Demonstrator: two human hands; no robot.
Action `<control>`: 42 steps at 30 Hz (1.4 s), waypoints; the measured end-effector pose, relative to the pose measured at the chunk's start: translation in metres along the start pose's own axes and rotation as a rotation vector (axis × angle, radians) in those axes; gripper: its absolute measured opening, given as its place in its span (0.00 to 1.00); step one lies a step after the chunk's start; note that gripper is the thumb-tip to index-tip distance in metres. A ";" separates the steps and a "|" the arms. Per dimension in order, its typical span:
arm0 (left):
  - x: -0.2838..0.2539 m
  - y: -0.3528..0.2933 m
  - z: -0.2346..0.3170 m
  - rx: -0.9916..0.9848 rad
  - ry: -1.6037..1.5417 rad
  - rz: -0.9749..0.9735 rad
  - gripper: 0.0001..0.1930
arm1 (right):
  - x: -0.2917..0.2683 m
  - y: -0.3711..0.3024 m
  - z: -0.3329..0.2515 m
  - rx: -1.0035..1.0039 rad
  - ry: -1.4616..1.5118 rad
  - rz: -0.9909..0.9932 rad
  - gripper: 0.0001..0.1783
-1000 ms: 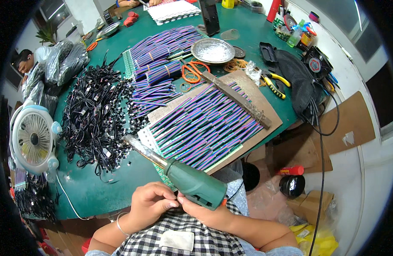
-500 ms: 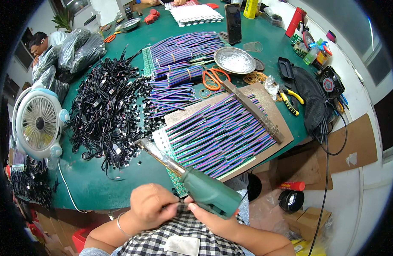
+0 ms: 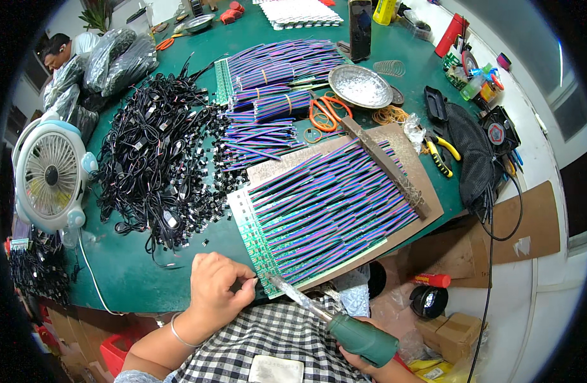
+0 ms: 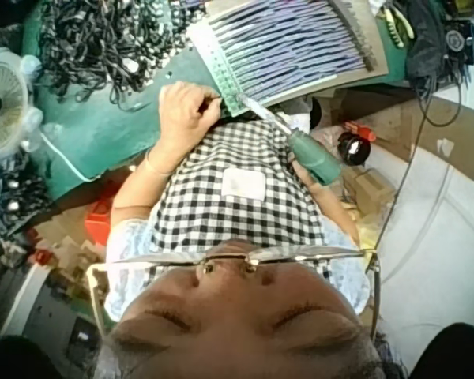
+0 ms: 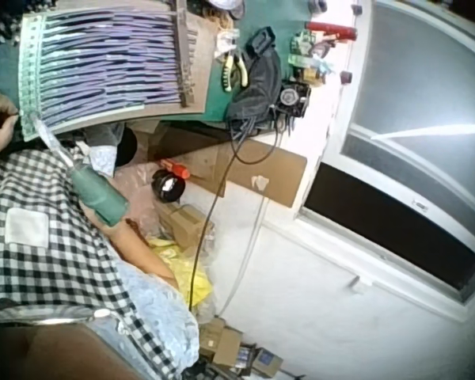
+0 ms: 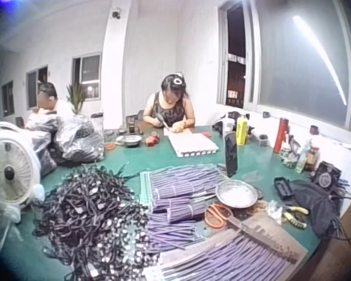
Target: The person solders ribbon cables onto a circuit board using a soldering iron, sets the finished board aside, places a new circuit board onto the work surface, and solders ribbon cables onto it.
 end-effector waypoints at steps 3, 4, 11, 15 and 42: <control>0.000 0.000 0.001 0.007 0.014 -0.007 0.09 | 0.003 -0.001 0.003 0.042 -0.086 0.042 0.12; 0.000 0.000 0.001 0.011 0.017 -0.011 0.09 | 0.002 -0.003 0.010 0.039 -0.162 0.044 0.12; 0.000 0.000 0.001 0.023 0.016 0.000 0.09 | 0.004 -0.004 0.033 0.071 -0.148 0.057 0.14; 0.000 0.000 0.001 0.019 0.022 -0.009 0.09 | 0.007 0.003 0.006 -0.064 -0.212 0.031 0.14; 0.001 0.001 0.001 0.032 0.026 -0.026 0.08 | 0.009 -0.009 0.025 0.543 0.896 0.078 0.20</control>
Point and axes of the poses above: each hand's wrist, its own y-axis towards the middle knuckle, its own x-axis out of the palm, z = x × y, the point moved 4 cm from there along y, towards the middle knuckle, and after that the axes turned 1 degree about z, right-handed, at the moved point
